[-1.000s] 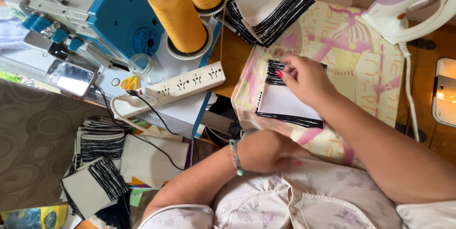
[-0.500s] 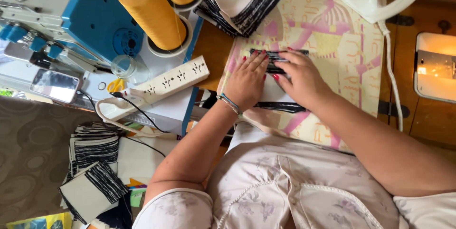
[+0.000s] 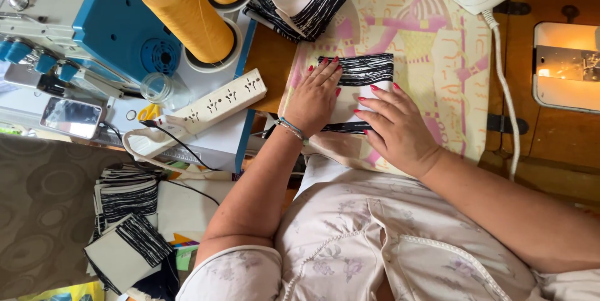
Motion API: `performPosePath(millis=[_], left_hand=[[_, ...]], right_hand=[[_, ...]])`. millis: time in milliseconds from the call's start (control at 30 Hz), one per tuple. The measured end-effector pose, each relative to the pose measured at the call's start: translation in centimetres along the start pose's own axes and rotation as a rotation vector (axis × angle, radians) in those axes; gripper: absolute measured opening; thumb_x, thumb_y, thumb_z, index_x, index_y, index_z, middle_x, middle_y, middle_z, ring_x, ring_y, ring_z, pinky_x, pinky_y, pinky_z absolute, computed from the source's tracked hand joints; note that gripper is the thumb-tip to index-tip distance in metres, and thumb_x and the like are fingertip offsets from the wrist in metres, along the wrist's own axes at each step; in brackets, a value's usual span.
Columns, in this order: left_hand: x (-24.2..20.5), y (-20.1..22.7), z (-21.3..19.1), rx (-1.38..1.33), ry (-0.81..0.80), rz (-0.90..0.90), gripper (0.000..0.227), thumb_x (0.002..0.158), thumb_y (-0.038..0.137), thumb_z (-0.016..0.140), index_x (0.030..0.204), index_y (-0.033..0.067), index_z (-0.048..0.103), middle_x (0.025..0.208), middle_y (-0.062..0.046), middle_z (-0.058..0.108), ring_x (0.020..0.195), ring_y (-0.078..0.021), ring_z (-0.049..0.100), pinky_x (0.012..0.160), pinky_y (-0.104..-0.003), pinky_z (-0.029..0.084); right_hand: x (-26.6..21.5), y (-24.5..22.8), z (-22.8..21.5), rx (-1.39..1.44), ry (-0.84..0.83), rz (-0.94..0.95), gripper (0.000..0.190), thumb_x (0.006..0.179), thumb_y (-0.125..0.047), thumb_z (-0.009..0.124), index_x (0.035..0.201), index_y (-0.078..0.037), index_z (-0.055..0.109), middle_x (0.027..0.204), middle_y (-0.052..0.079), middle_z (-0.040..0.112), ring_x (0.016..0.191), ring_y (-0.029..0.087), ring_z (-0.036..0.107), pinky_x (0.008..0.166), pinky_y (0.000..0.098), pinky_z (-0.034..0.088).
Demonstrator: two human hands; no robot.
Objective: The person irons a stack of black and white striped fabric pieces on a padded surface. They use a pink and white iron to smooth each piece, then fold the fabric in half and iron it again before stacking it with the others.
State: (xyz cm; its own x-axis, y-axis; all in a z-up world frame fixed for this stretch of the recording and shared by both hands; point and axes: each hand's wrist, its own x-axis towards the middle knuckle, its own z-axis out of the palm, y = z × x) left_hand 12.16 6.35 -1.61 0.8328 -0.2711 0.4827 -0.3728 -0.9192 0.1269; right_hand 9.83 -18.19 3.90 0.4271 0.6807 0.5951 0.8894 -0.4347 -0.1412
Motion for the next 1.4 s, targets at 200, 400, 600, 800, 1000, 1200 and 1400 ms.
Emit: performPosePath(millis=[200, 400, 600, 800, 1000, 1200, 1400], left_hand=[[0.0, -0.1, 0.7, 0.018, 0.017, -0.014, 0.048, 0.098, 0.024, 0.052, 0.144, 0.0142, 0.059, 0.15, -0.006, 0.056, 0.142, -0.0255, 0.051, 0.118, -0.041, 0.041], [-0.1, -0.4, 1.1, 0.023, -0.02, -0.025, 0.048, 0.1, 0.026, 0.051, 0.145, 0.0142, 0.057, 0.153, -0.006, 0.054, 0.145, -0.0255, 0.048, 0.119, -0.041, 0.039], [0.0, -0.8, 1.1, 0.006, -0.063, -0.021, 0.048, 0.101, 0.028, 0.052, 0.147, 0.0151, 0.055, 0.155, -0.006, 0.052, 0.145, -0.0266, 0.047, 0.12, -0.042, 0.038], [0.9, -1.5, 1.6, -0.004, -0.073, -0.031, 0.044, 0.096, 0.03, 0.057, 0.137, 0.0185, 0.063, 0.145, -0.003, 0.059, 0.135, -0.0262, 0.056, 0.113, -0.041, 0.044], [5.5, -3.6, 3.3, 0.19, 0.114, 0.009, 0.058, 0.077, 0.053, 0.074, 0.129, 0.0293, 0.064, 0.115, 0.005, 0.064, 0.114, -0.0204, 0.059, 0.093, -0.039, 0.047], [8.7, -3.9, 4.7, 0.158, 0.359, 0.271, 0.053, 0.076, 0.067, 0.072, 0.092, 0.0186, 0.057, 0.085, -0.002, 0.053, 0.081, -0.0256, 0.063, 0.062, -0.037, 0.055], [10.2, -1.4, 1.7, -0.066, 0.003, 0.182, 0.054, 0.081, 0.065, 0.069, 0.101, 0.0163, 0.057, 0.081, -0.01, 0.065, 0.078, -0.0361, 0.071, 0.072, -0.049, 0.057]], right_hand=[[-1.1, 0.0, 0.1, -0.121, -0.023, 0.066, 0.057, 0.074, -0.012, 0.069, 0.13, -0.016, 0.065, 0.141, 0.004, 0.061, 0.141, 0.03, 0.051, 0.117, 0.0527, 0.038], [-2.8, 0.6, -1.5, -0.135, -0.03, 0.118, 0.049, 0.08, -0.022, 0.068, 0.129, -0.016, 0.067, 0.143, 0.007, 0.061, 0.137, 0.031, 0.056, 0.114, 0.0471, 0.044], [-1.2, 2.1, -2.8, 0.357, 0.099, 0.373, 0.048, 0.091, -0.013, 0.07, 0.137, -0.004, 0.061, 0.139, 0.023, 0.06, 0.11, 0.038, 0.069, 0.084, 0.0423, 0.062], [2.2, 6.7, 0.5, 1.099, 0.013, 1.207, 0.066, 0.096, -0.021, 0.073, 0.147, 0.007, 0.04, 0.107, 0.022, 0.067, 0.063, 0.034, 0.073, 0.046, 0.0453, 0.063], [3.4, 7.2, 3.3, 0.927, 0.043, 1.086, 0.038, 0.074, -0.008, 0.084, 0.109, 0.001, 0.072, 0.083, 0.011, 0.072, 0.064, 0.021, 0.069, 0.046, 0.0354, 0.058], [2.1, 10.8, 6.8, 1.058, 0.154, 1.013, 0.029, 0.081, -0.006, 0.08, 0.109, -0.003, 0.072, 0.089, 0.006, 0.07, 0.077, 0.014, 0.065, 0.063, 0.0272, 0.058], [1.2, 10.8, 3.7, 1.114, 0.224, 0.827, 0.046, 0.082, 0.002, 0.08, 0.126, -0.008, 0.07, 0.104, 0.004, 0.073, 0.093, 0.011, 0.068, 0.08, 0.0289, 0.06]])
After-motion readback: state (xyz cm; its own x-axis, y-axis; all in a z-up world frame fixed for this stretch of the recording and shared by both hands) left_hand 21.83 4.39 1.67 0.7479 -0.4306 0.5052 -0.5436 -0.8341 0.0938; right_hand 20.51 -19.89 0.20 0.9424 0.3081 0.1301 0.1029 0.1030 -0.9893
